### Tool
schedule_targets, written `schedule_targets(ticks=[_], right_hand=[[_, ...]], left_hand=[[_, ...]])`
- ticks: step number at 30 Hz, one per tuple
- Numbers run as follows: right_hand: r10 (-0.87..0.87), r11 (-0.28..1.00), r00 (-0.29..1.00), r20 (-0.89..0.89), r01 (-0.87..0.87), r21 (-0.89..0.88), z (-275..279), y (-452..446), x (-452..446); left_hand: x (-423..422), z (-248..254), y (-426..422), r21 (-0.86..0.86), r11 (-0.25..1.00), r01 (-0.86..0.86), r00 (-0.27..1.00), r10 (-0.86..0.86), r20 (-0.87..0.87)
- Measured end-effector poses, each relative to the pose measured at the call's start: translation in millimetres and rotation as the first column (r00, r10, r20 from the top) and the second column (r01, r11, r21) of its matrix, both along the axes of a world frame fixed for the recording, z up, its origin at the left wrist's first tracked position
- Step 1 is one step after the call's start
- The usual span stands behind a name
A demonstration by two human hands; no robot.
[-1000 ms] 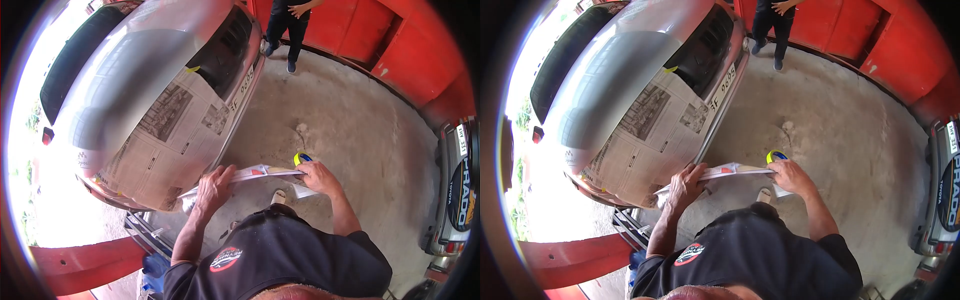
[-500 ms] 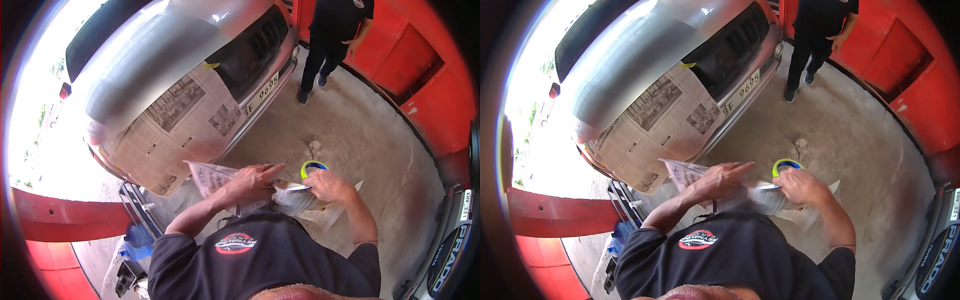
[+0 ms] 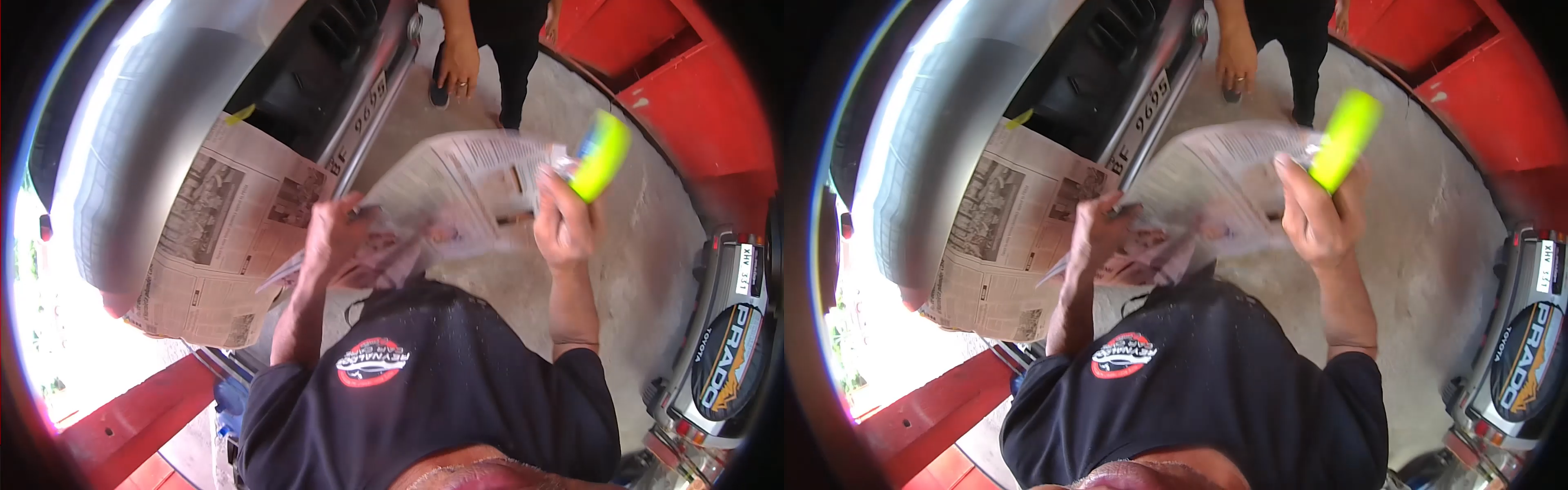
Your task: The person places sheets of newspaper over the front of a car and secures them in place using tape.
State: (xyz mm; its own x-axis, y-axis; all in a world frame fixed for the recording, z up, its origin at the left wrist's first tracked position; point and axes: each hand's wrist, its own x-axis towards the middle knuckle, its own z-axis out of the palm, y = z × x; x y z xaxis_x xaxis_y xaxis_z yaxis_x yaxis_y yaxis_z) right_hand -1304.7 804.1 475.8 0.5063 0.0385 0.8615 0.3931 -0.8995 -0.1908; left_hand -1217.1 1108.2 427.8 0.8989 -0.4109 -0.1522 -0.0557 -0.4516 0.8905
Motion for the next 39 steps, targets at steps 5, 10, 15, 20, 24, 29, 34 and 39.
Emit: schedule_targets(ticks=[5, 10, 15, 20, 24, 29, 34, 39], right_hand=[[0.1, 0.959, 0.983, -0.153, -0.054, 0.279, -46.7, 49.3, 24.2], [0.357, 0.751, 0.736, -0.575, 0.14, 0.646, -102.2, 86.9, 94.8], [0.657, 0.107, 0.704, -0.271, 0.269, 0.957, -126.0, 70.3, 129.2], [0.667, 0.074, 0.723, -0.179, 0.175, 0.982, -209.3, -1.6, 171.3], [0.85, -0.107, 0.519, 0.091, 0.0, 0.994, -155.5, -25.7, 187.6], [0.901, -0.07, 0.432, 0.05, 0.03, 0.997, -138.7, -49.8, 216.5], [0.777, 0.082, 0.625, -0.074, 0.016, 0.997, -89.9, -66.5, 214.5], [0.665, 0.088, 0.737, -0.121, 0.083, 0.993, -78.2, -80.8, 212.6]], left_hand=[[48.4, 17.0, -14.8, -0.178, 0.959, -0.223, 0.948, 0.171, -0.268], [59.5, -9.0, -31.3, -0.044, 0.99, -0.138, 0.937, 0.144, 0.318], [55.1, 13.3, -35.0, -0.07, 0.996, -0.051, 0.893, 0.077, 0.444], [40.8, 50.0, 17.4, -0.147, 0.979, -0.141, 0.934, 0.181, 0.307], [36.0, 49.9, 43.3, -0.268, 0.88, -0.393, 0.917, 0.395, -0.049], [38.1, 37.0, 31.2, -0.494, 0.677, -0.545, 0.827, 0.529, -0.188], [48.0, 31.0, -11.4, -0.424, 0.658, -0.622, 0.717, 0.697, 0.029], [66.6, 20.9, -68.8, -0.246, 0.782, -0.572, 0.516, 0.576, 0.634]])
